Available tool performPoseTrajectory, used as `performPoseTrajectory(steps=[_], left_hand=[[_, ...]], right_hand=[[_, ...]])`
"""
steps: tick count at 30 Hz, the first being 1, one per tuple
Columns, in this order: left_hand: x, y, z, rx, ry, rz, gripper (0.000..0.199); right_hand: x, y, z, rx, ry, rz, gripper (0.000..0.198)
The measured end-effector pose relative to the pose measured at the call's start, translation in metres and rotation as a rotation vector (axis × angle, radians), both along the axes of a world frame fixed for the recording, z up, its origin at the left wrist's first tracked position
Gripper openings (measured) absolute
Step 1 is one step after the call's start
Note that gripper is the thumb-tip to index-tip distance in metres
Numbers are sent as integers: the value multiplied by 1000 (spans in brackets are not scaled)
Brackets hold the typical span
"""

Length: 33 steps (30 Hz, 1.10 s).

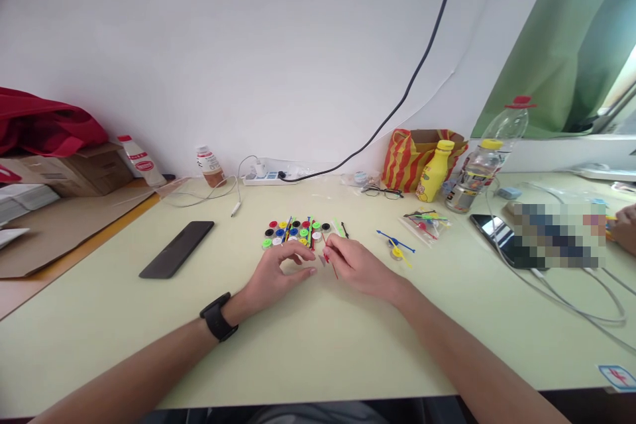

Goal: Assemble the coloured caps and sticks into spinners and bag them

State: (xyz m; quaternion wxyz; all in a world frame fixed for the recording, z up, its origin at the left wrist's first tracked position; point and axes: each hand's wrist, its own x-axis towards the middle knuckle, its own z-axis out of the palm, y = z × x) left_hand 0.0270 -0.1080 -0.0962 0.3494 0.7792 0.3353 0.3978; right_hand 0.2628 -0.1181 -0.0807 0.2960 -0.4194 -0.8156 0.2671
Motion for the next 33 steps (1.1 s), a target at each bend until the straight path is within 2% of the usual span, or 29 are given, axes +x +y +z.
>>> performPoseTrajectory(steps=[3,5,9,19,23,27,31,33], left_hand=[[-1,1,0,16,20,49,11],[0,1,1,5,26,46,12],[2,-1,3,-6,43,28,12],[1,-2,2,9,80,-3,12],[2,-5,4,8,121,-21,10],[2,-7,5,9,148,-40,11],[-1,-5,2,131,216,6,15],[-4,-1,0,235,288,56,30]], right_hand=[[2,-3,1,173,-301,-110,22],[2,-4,-2,240,-527,-149,18],[2,-3,-13,223,-806,-201,20],[57,12,-15,107,-896,-584,18],[61,16,-10,126,-886,-672,15],[47,19,-4,200,-833,-626,13],[25,14,-6,364,-653,-373,24],[17,11,-9,393,-593,-285,29]])
